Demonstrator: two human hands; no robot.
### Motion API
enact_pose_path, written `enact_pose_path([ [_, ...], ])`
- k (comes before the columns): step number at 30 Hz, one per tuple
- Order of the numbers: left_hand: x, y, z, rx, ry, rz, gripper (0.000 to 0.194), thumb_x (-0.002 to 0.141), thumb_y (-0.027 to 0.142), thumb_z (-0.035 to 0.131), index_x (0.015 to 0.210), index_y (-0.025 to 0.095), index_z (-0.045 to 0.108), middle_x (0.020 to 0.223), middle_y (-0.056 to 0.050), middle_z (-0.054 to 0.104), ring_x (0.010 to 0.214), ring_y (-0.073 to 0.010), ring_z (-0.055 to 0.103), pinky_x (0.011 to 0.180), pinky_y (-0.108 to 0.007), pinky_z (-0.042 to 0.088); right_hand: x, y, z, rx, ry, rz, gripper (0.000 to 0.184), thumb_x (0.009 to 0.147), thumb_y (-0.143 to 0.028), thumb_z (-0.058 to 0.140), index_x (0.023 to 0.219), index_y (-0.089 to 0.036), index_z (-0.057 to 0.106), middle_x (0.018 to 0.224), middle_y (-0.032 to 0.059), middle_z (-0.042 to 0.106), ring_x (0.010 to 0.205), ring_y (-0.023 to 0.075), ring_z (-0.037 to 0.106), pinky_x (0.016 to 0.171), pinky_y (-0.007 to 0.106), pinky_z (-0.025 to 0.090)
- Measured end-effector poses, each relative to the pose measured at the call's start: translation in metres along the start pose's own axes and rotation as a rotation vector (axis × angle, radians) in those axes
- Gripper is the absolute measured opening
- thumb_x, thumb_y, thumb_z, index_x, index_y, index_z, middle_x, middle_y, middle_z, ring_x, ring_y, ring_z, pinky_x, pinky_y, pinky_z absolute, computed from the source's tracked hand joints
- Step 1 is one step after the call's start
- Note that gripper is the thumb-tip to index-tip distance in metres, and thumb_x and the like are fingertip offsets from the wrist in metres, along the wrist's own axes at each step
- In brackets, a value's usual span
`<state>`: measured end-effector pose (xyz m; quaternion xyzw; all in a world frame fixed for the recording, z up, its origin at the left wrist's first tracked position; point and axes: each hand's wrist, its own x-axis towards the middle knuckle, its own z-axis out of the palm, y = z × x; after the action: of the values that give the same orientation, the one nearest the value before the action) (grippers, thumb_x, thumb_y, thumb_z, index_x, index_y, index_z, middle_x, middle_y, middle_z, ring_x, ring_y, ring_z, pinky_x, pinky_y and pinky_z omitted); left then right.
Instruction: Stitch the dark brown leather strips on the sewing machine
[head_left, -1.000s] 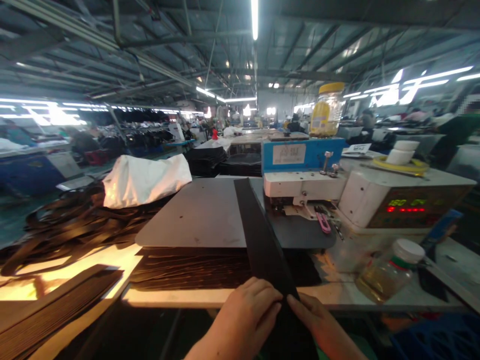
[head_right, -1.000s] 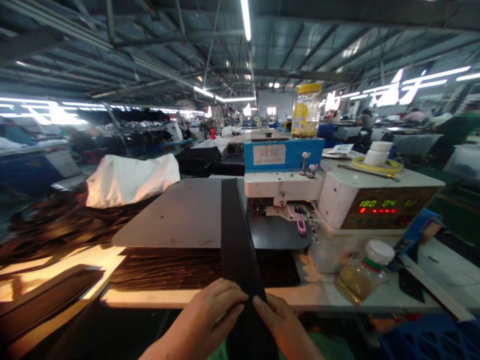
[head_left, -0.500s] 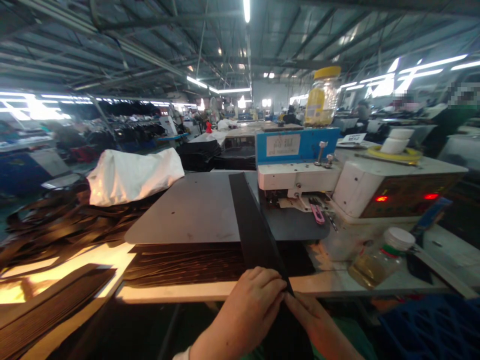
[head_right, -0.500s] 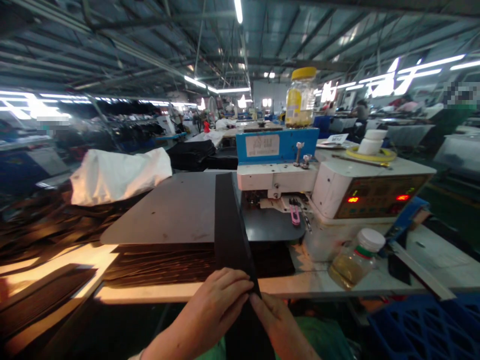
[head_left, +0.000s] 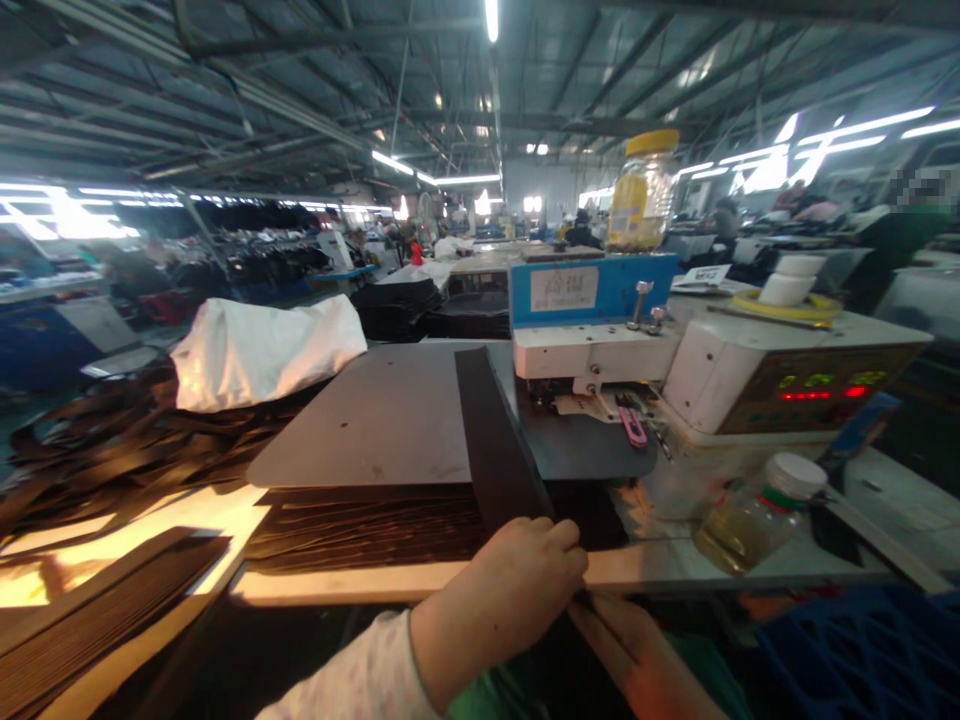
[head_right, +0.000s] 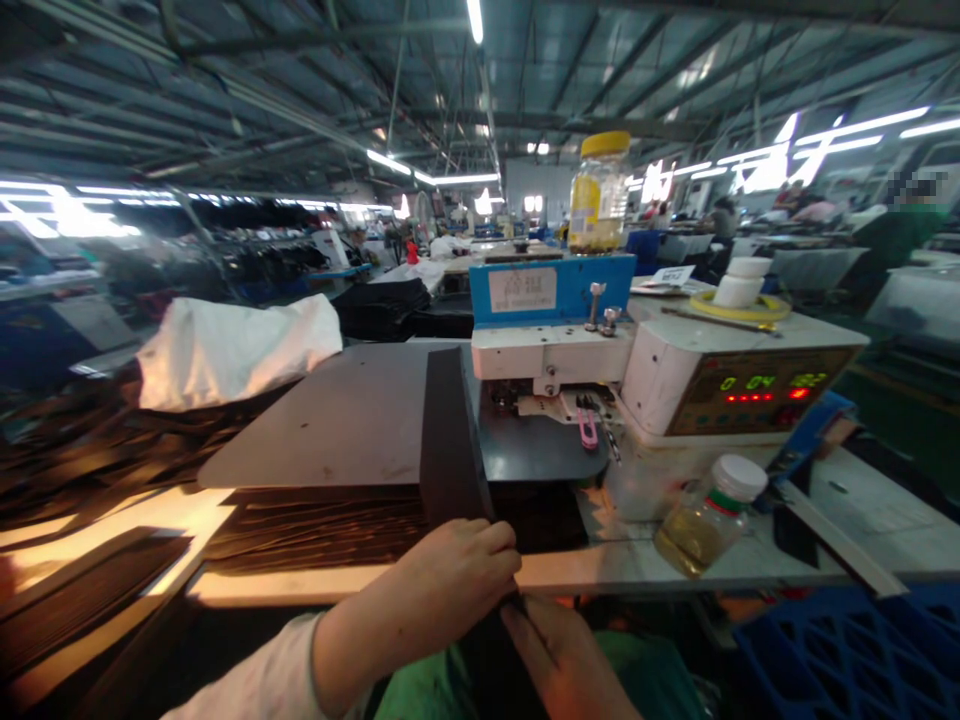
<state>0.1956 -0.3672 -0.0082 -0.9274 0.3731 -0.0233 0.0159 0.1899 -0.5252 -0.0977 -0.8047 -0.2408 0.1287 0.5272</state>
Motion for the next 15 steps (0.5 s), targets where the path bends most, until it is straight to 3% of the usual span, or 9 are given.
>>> enact_pose_path([
  [4, -0.007, -0.011, -0.012, 0.012, -0.020, -0.014, 0.006, 0.081, 0.013, 0.046, 0.082, 0.017, 0.050, 0.081, -0.002, 0.053, 0.071, -0.0155, 0.052, 0.059, -0.027, 0.044, -0.004, 0.005, -0.012, -0.053, 0.010, -0.008, 0.032, 0.084, -0.038, 0.041, 0.098, -0.021, 0.063, 0.095, 0.0070, 0.066, 0.090, 0.0201, 0.058, 0.086, 0.030, 0.042],
  [9, -0.036, -0.035, -0.028, 0.017, -0.045, -0.182, 0.012, 0.084, 0.013, 0.042, 0.086, 0.018, 0.053, 0.085, -0.001, 0.057, 0.070, -0.0124, 0.056, 0.059, -0.023, 0.044, -0.009, 0.013, -0.029, -0.277, 0.039, -0.116, 0.027, 0.085, -0.033, 0.038, 0.089, -0.022, 0.062, 0.085, 0.0061, 0.065, 0.080, 0.0168, 0.060, 0.074, 0.025, 0.046],
  [12, -0.067, -0.051, -0.036, 0.022, 0.041, -0.338, 0.021, 0.087, 0.019, 0.037, 0.097, 0.020, 0.055, 0.091, -0.002, 0.060, 0.076, -0.0136, 0.058, 0.065, -0.024, 0.046, -0.011, 0.022, -0.035, -0.426, 0.096, -0.185, 0.028, 0.085, -0.032, 0.037, 0.078, -0.022, 0.061, 0.075, 0.0051, 0.063, 0.072, 0.0156, 0.060, 0.066, 0.023, 0.047],
  [15, -0.110, -0.066, -0.036, 0.030, 0.181, -0.497, 0.029, 0.088, 0.026, 0.033, 0.104, 0.022, 0.056, 0.099, -0.004, 0.061, 0.087, -0.0160, 0.058, 0.075, -0.026, 0.047, -0.010, 0.036, -0.041, -0.528, 0.217, -0.291, 0.023, 0.084, -0.032, 0.040, 0.083, -0.023, 0.062, 0.081, 0.0051, 0.064, 0.077, 0.0162, 0.061, 0.067, 0.023, 0.049],
])
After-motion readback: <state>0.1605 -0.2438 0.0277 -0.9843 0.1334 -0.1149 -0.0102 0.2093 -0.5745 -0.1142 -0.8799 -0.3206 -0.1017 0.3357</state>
